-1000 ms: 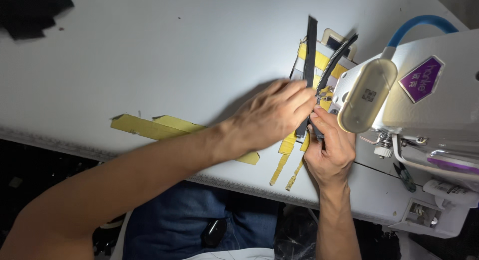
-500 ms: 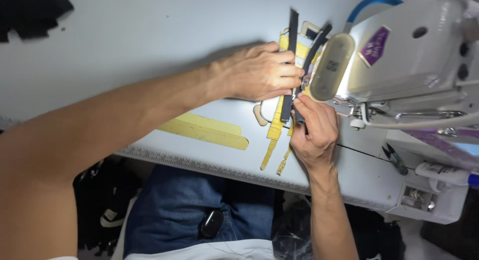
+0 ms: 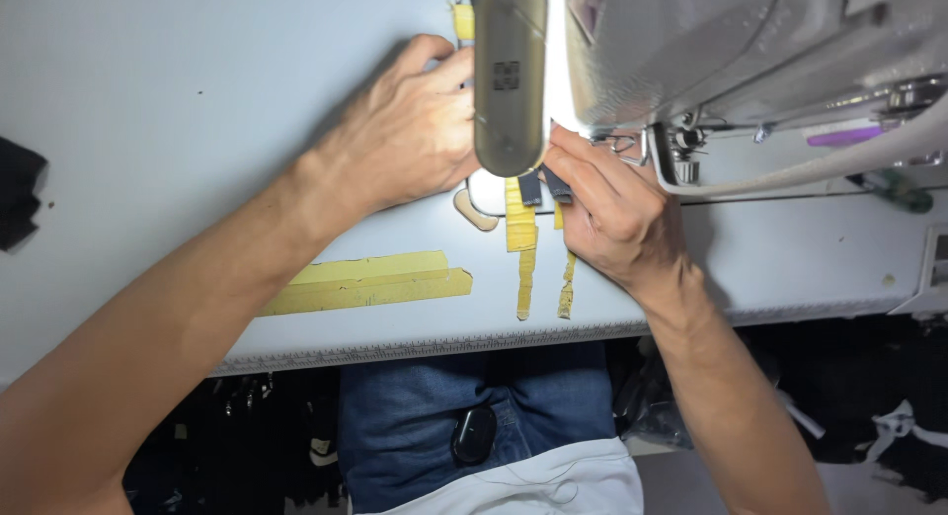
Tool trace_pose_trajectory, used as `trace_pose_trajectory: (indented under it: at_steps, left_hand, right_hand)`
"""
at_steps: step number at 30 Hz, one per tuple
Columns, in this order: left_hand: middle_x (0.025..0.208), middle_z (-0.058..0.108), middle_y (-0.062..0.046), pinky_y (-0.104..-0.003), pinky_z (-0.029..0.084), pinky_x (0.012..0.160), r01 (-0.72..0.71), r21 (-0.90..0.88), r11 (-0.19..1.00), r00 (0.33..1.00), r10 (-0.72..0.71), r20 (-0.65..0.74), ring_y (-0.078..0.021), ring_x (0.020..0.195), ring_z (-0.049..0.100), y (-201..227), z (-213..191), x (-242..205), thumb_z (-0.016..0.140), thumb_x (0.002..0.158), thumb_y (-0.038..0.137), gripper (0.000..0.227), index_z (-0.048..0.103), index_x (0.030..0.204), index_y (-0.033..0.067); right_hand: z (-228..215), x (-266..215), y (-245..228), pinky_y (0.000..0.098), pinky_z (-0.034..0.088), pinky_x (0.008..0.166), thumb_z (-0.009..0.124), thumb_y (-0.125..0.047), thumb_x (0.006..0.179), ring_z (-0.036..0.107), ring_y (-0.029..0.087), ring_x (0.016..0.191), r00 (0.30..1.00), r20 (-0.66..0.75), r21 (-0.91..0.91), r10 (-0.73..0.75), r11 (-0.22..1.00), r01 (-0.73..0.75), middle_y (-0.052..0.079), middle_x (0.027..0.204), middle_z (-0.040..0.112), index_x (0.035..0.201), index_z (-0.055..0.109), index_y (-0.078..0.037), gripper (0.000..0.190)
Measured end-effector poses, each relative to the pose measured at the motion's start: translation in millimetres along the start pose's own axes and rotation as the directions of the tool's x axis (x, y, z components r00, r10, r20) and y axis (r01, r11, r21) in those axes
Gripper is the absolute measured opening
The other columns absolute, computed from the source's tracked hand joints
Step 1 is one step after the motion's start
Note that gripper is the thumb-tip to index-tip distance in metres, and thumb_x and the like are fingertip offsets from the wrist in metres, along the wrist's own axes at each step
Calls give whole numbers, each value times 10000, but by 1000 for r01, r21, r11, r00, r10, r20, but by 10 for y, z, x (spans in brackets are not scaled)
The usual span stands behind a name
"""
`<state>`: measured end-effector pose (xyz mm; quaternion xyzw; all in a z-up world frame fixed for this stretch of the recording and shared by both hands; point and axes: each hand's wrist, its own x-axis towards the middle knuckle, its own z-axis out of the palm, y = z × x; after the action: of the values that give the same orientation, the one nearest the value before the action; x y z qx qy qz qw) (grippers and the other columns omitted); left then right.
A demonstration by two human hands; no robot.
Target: The person sews black fabric strips onto a zipper using a sewing machine. They guide the zipper and fabric under the needle, stitch along the edges, and then cut the thread. The person repeats this process for multiple zipper assemblies, stacking the finished items on the table.
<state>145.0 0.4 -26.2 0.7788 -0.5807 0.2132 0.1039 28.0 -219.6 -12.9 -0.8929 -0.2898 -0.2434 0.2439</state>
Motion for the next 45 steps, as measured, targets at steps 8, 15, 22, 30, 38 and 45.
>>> trace_pose_trajectory:
  at_steps: [8, 15, 22, 30, 38, 45]
  left_hand:
    - [856, 581, 20, -408, 481, 951, 47, -142, 989, 998, -52, -27, -246, 927, 593, 50, 73, -27, 680, 838, 44, 167, 590, 823, 184]
    - [855, 631, 50, -420, 423, 985, 105, -249, 963, 994, -96, 45, -232, 917, 628, 53, 19, 37, 657, 860, 68, 161, 678, 935, 208]
    - [884, 570, 56, -406, 468, 887, -15, 0, 1000, 998, 15, 60, -235, 937, 581, 41, -69, 43, 691, 810, 47, 233, 640, 844, 272]
    - [954, 675, -34, -469, 500, 919, -29, 23, 999, 999, 30, -39, -303, 1068, 599, 69, -84, -11, 594, 845, 13, 159, 649, 794, 154]
    - [1112, 717, -47, -439, 483, 920, 12, 59, 998, 999, -10, -36, -280, 1188, 585, 64, -110, -26, 625, 907, 62, 130, 712, 896, 158]
    - [1264, 692, -118, -527, 417, 1091, 233, -150, 961, 971, -238, -21, -323, 1335, 542, 260, -109, -70, 680, 1001, 212, 237, 716, 1187, 69]
  right_hand:
    - [29, -165, 74, 377, 575, 1020, 638, 229, 913, 760, 316, 1085, 999, 5, 26, 51, 998, -51, 258, 1186, 750, 1151, 748, 127, 281]
    - [-32, -87, 109, 447, 566, 845, 553, 176, 896, 710, 312, 803, 998, -49, -90, -49, 995, 45, 173, 1006, 784, 1095, 767, 85, 306]
    - [-32, -39, 42, 447, 589, 890, 637, 132, 943, 746, 322, 931, 998, -48, -76, -42, 996, 38, 197, 1081, 775, 1083, 768, 98, 194]
    - [-9, -32, 4, 357, 585, 885, 475, 164, 721, 758, 286, 984, 997, 72, -179, -30, 983, 42, 215, 1196, 759, 1156, 754, 86, 523]
    - [27, 49, -57, 322, 514, 720, 461, 163, 701, 676, 247, 789, 998, 56, -221, 4, 975, 9, 164, 1142, 772, 1021, 755, 36, 453]
    - [52, 16, -46, 329, 514, 726, 463, 178, 647, 706, 263, 907, 998, 40, -150, 58, 987, -52, 147, 1093, 756, 981, 720, 32, 446]
